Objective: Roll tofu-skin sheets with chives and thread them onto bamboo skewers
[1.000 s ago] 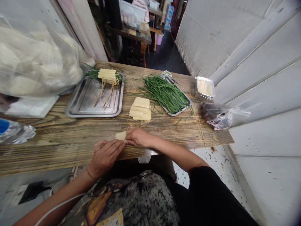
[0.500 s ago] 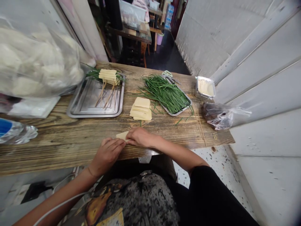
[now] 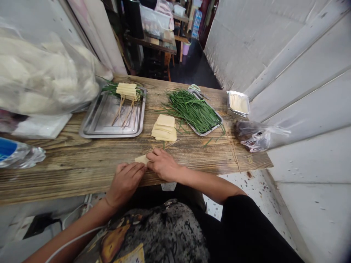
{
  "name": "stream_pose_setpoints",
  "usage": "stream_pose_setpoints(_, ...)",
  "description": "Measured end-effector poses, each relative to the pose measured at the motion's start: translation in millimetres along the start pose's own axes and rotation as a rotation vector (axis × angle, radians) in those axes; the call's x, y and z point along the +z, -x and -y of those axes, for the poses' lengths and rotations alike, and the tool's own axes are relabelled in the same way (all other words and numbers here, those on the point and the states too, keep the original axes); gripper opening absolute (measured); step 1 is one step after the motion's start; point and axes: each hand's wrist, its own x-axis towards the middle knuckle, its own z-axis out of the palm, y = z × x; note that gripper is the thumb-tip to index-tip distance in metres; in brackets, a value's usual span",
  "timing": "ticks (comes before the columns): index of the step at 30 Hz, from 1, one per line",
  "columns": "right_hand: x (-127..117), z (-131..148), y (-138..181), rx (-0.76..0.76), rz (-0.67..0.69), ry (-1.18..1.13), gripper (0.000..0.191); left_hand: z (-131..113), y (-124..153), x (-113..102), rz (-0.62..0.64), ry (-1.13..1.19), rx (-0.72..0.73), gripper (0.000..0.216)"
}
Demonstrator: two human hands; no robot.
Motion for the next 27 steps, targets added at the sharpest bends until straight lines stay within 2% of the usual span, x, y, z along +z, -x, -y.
stream_pose_setpoints(6,3.9,-0.1,1.2,0.006,0.009,0.015,0.02,-0.9,-0.7,2.7,-0.012,0.006,-0.013,0.025)
stream_pose_setpoints(13,12.2,0.2,7.8,-0.035,-0.087,0.088,0.027,-1.6,2.1,6.7,-0.003,0.011,-0.039,0.029)
stream_pose_setpoints(17,14.7,0.0,6.1,-0.039,-0.102,0.039,0.029,-1.6,1.1,6.9,-0.008,0.003,-0.035,0.027)
stream_pose_setpoints(20,7.1,-7.5,-2.2,-0.049,-0.05,-0.031,0.025,-2.4,1.8,5.8,-0.004,-0.025,-0.027,0.027)
stream_pose_setpoints(24,-7.9,-24.4,-18.8,-0.253,0.114,-0.08,0.025,-3.8,2.7,0.2,-0.012,-0.096,0.0,0.028)
stream_pose_setpoints(27,-12.9,-33.3,-28.9,-0.323,0.157,-0.137,0.033,-3.6,1.6,-4.2,-0.033,-0.083,0.047,0.03)
